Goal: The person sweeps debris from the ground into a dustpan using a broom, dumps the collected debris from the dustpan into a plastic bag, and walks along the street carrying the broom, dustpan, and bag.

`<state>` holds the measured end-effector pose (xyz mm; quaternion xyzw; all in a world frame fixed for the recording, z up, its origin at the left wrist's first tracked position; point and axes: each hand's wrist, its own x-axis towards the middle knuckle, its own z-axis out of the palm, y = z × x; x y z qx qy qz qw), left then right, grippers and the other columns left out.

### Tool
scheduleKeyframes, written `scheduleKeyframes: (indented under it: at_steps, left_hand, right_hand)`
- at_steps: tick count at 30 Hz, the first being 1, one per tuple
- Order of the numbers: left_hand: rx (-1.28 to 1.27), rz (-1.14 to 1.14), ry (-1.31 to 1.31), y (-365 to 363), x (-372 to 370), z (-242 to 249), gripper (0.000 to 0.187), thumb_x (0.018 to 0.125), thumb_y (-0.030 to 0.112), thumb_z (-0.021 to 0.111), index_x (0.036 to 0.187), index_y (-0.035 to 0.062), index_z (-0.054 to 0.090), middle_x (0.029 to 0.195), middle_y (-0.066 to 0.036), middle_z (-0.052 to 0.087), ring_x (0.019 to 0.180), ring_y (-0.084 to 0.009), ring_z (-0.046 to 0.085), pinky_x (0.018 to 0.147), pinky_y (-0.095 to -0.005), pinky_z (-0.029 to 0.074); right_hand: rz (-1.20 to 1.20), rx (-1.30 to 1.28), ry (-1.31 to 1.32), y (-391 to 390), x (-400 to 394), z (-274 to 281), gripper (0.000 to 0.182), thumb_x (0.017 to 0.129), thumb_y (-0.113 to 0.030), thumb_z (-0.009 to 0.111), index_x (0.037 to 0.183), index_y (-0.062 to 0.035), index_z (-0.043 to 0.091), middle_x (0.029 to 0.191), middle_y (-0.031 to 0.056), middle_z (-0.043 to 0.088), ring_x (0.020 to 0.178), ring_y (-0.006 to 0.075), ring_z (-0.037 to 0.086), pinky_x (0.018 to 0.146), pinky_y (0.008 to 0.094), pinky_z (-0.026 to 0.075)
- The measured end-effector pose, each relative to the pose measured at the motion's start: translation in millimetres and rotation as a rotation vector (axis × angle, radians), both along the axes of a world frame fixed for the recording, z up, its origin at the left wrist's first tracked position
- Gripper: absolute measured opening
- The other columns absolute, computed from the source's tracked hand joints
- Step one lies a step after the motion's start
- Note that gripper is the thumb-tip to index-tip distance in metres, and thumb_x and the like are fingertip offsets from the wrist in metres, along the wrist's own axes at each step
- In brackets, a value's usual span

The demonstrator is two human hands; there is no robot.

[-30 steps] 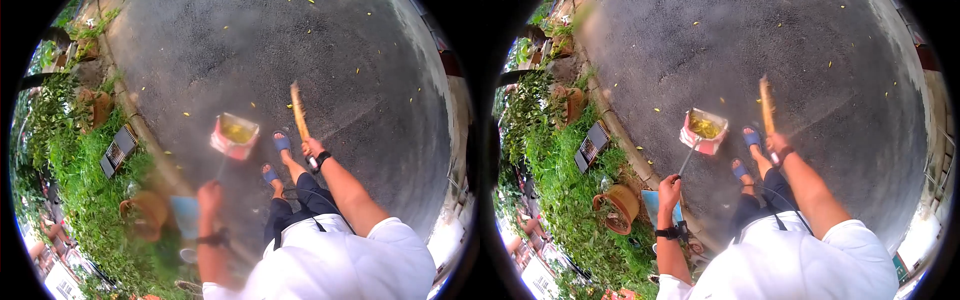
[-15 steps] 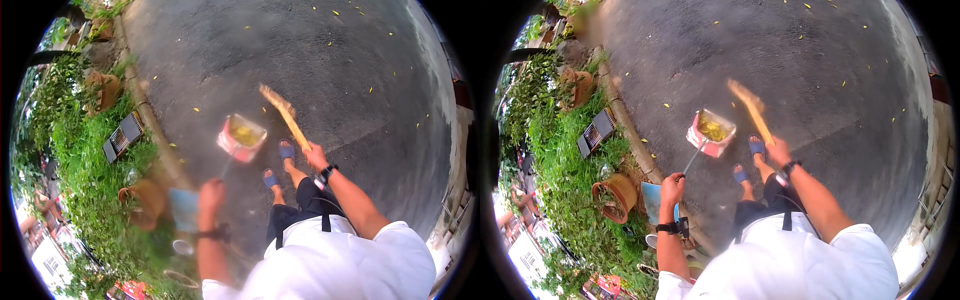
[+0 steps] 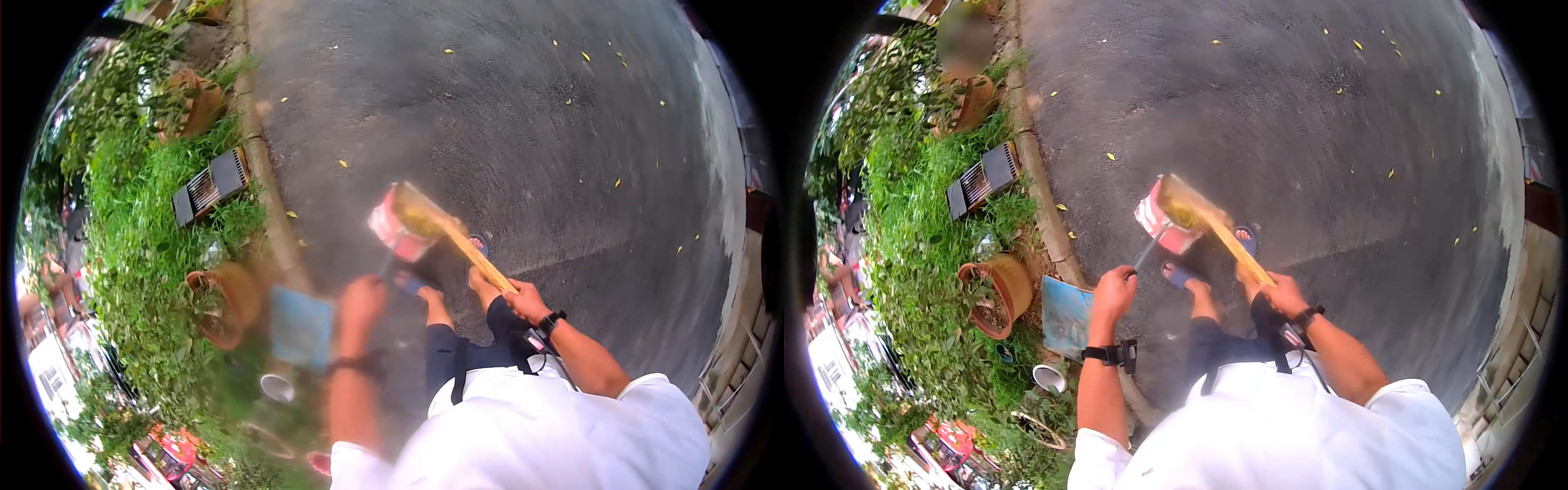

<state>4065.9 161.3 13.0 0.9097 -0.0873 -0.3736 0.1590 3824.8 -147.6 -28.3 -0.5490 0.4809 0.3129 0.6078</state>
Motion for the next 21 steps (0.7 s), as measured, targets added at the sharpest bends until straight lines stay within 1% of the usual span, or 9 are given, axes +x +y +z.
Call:
scheduleKeyframes:
  at_steps: [2, 4, 5, 9, 12, 15, 18, 19, 21]
  left_hand:
    - [0.007, 0.008, 0.025, 6, 0, 5, 0.032, 0.085, 0.022, 0.058, 0.108, 0.0042, 0.070, 0.097, -0.022, 0.070, 0.094, -0.0371, 0.068, 0.085, -0.0419, 0.053]
    - [-0.004, 0.028, 0.049, 13, 5, 18, 0.032, 0.085, 0.023, 0.058, 0.108, 0.0055, 0.071, 0.097, -0.022, 0.070, 0.095, -0.0378, 0.067, 0.085, -0.0426, 0.052]
    - [0.020, 0.056, 0.054, 20, 4, 22, 0.033, 0.085, 0.025, 0.057, 0.108, 0.0062, 0.071, 0.098, -0.021, 0.070, 0.096, -0.0376, 0.067, 0.086, -0.0429, 0.052]
    - [-0.044, 0.187, 0.093, 77, -12, 21, 0.035, 0.085, 0.026, 0.057, 0.112, 0.0072, 0.070, 0.104, -0.019, 0.070, 0.100, -0.0358, 0.067, 0.087, -0.0421, 0.052]
    - [-0.158, 0.289, 0.033, 133, -34, 20, 0.037, 0.085, 0.026, 0.056, 0.114, 0.0073, 0.069, 0.105, -0.019, 0.070, 0.100, -0.0350, 0.067, 0.088, -0.0410, 0.052]
    - [-0.253, 0.461, 0.052, 178, -49, 27, 0.040, 0.085, 0.025, 0.058, 0.116, 0.0018, 0.068, 0.103, -0.021, 0.071, 0.097, -0.0315, 0.070, 0.087, -0.0374, 0.052]
    - [-0.305, 0.612, 0.038, 216, -62, 28, 0.041, 0.084, 0.023, 0.060, 0.116, -0.0022, 0.067, 0.101, -0.022, 0.072, 0.095, -0.0286, 0.071, 0.086, -0.0352, 0.052]
    - [-0.323, 0.654, 0.038, 225, -66, 29, 0.041, 0.084, 0.022, 0.060, 0.116, -0.0035, 0.066, 0.101, -0.022, 0.072, 0.095, -0.0277, 0.071, 0.085, -0.0346, 0.052]
    - [-0.340, 0.713, 0.027, 241, -71, 30, 0.040, 0.085, 0.021, 0.060, 0.115, -0.0040, 0.066, 0.100, -0.021, 0.072, 0.094, -0.0270, 0.071, 0.085, -0.0342, 0.053]
  right_hand:
    - [0.014, -0.026, 0.034, -6, -4, 11, 0.037, 0.093, -0.017, 0.058, 0.129, -0.0121, 0.061, 0.067, -0.0024, 0.053, 0.045, 0.0051, 0.043, 0.038, 0.0219, 0.033]
    - [0.010, -0.072, -0.001, -7, -13, -1, 0.040, 0.093, -0.017, 0.060, 0.132, -0.0124, 0.060, 0.067, -0.0025, 0.052, 0.047, 0.0051, 0.043, 0.040, 0.0223, 0.033]
    - [0.018, -0.110, -0.003, -6, -9, 6, 0.037, 0.092, -0.017, 0.060, 0.128, -0.0105, 0.062, 0.067, -0.0026, 0.052, 0.048, 0.0052, 0.042, 0.041, 0.0230, 0.033]
    - [0.032, -0.150, 0.021, 13, 6, 33, 0.034, 0.093, -0.020, 0.060, 0.126, -0.0108, 0.062, 0.066, -0.0025, 0.051, 0.045, 0.0066, 0.043, 0.037, 0.0231, 0.032]
    - [0.020, -0.142, 0.041, 39, 24, 49, 0.033, 0.094, -0.020, 0.060, 0.125, -0.0104, 0.062, 0.065, -0.0025, 0.051, 0.044, 0.0068, 0.043, 0.036, 0.0231, 0.031]
    - [0.043, -0.177, 0.048, 66, 53, 61, 0.027, 0.093, -0.020, 0.059, 0.117, -0.0069, 0.064, 0.063, -0.0025, 0.051, 0.044, 0.0067, 0.045, 0.036, 0.0228, 0.032]
    - [0.131, -0.200, 0.038, 91, 86, 43, 0.035, 0.096, -0.021, 0.058, 0.129, -0.0120, 0.060, 0.065, -0.0020, 0.052, 0.043, 0.0073, 0.042, 0.034, 0.0236, 0.031]
    - [0.164, -0.167, -0.025, 96, 99, 39, 0.033, 0.096, -0.021, 0.057, 0.127, -0.0117, 0.060, 0.066, -0.0020, 0.052, 0.044, 0.0072, 0.043, 0.035, 0.0240, 0.032]
    - [0.202, -0.130, -0.045, 111, 131, 29, 0.031, 0.096, -0.021, 0.058, 0.125, -0.0115, 0.061, 0.067, -0.0020, 0.052, 0.044, 0.0072, 0.043, 0.035, 0.0242, 0.032]
